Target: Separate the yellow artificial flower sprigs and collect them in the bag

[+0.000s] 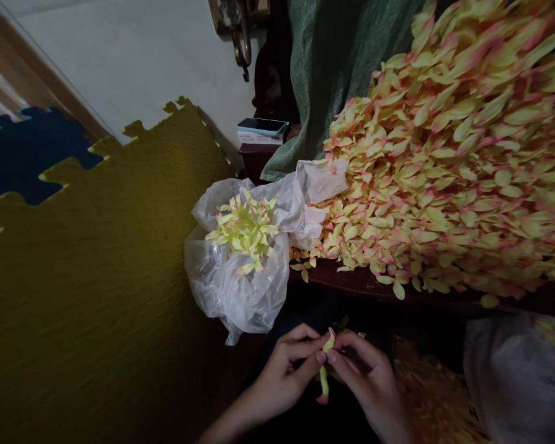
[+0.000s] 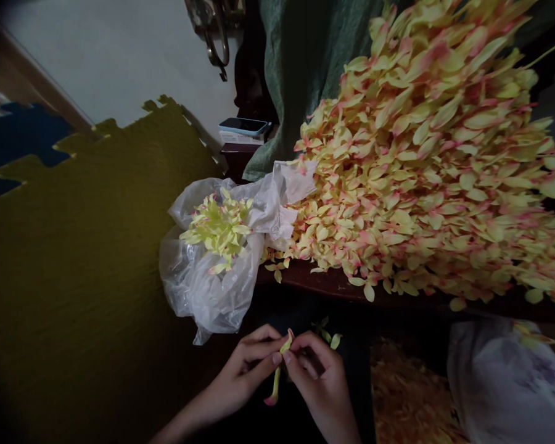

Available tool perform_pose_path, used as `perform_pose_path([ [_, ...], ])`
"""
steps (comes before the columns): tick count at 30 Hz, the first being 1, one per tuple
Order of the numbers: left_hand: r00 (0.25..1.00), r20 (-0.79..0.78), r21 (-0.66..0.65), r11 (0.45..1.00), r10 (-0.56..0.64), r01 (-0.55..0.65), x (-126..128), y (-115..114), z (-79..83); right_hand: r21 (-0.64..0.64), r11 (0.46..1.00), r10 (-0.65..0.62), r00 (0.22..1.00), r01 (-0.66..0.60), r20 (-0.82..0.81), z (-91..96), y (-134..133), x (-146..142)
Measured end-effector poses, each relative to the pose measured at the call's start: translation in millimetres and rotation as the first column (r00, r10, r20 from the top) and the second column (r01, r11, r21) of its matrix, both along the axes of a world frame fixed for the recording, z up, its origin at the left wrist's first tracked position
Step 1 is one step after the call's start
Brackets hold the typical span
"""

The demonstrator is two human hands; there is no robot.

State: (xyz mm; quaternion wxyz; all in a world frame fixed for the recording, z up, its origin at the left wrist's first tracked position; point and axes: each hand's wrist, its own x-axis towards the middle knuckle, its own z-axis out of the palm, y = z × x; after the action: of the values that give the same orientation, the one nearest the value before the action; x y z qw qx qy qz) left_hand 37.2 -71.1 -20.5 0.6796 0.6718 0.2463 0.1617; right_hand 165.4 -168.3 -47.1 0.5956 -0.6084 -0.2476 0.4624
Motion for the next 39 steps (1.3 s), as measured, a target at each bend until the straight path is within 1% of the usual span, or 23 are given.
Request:
perform_pose_path([
  [3,0.999,-0.026,0.095,0.995,0.020,-0.017,0,-4,-5.3,-0.046,0.997,-0.055,0.998,0.055,0.011,7.2,2,-5],
  [5,1.000,-0.011,0.142,0.990,0.028,-0.027,0,-6,-9.6,-0.042,0.994,-0.095,0.995,0.097,0.043,12.2,5,-8],
  [8,0.997,0.024,0.137,0.988,0.075,-0.078,3,-8,-15.0,0.000,0.986,-0.164,0.982,0.165,0.095,14.2,8,-10],
  [10,0.989,0.020,0.104,0.984,0.145,-0.147,6,-9,-17.8,-0.015,0.983,-0.184,0.979,0.186,0.091,10.7,9,-11],
  [12,0.979,0.009,0.084,0.976,0.203,-0.203,10,-10,-20.5,-0.057,0.979,-0.189,0.979,0.194,0.080,4.8,8,-12],
  [15,0.962,-0.006,0.090,0.958,0.272,-0.271,13,-12,-25.3,-0.099,0.977,-0.180,0.979,0.189,0.092,-4.0,6,-17],
  [20,0.916,-0.030,0.114,0.912,0.400,-0.395,16,-16,-33.5,-0.079,0.978,-0.178,0.969,0.194,0.173,-11.5,7,-26],
  [22,0.911,-0.021,0.135,0.904,0.413,-0.407,16,-17,-35.2,-0.066,0.976,-0.187,0.959,0.205,0.214,-12.6,8,-28],
  [25,0.917,0.020,0.173,0.902,0.398,-0.395,14,-20,-35.7,-0.046,0.979,-0.183,0.952,0.200,0.246,-11.2,9,-28],
  [27,0.923,0.050,0.201,0.901,0.383,-0.385,14,-20,-35.6,-0.048,0.983,-0.163,0.958,0.179,0.236,-7.8,9,-25],
  [30,0.925,0.061,0.224,0.898,0.374,-0.378,13,-21,-36.3,-0.062,0.988,-0.130,0.978,0.141,0.164,-2.6,9,-16],
  [33,0.922,0.051,0.218,0.896,0.385,-0.386,14,-23,-38.4,-0.079,0.988,-0.120,0.983,0.132,0.136,-0.9,8,-7],
  [36,0.919,0.069,0.192,0.899,0.388,-0.394,14,-25,-39.3,-0.087,0.979,-0.162,0.958,0.187,0.235,-1.2,7,-7],
  [39,0.918,0.079,0.115,0.911,0.388,-0.395,15,-24,-34.6,-0.025,0.977,-0.192,0.931,0.210,0.309,0.1,5,-8],
])
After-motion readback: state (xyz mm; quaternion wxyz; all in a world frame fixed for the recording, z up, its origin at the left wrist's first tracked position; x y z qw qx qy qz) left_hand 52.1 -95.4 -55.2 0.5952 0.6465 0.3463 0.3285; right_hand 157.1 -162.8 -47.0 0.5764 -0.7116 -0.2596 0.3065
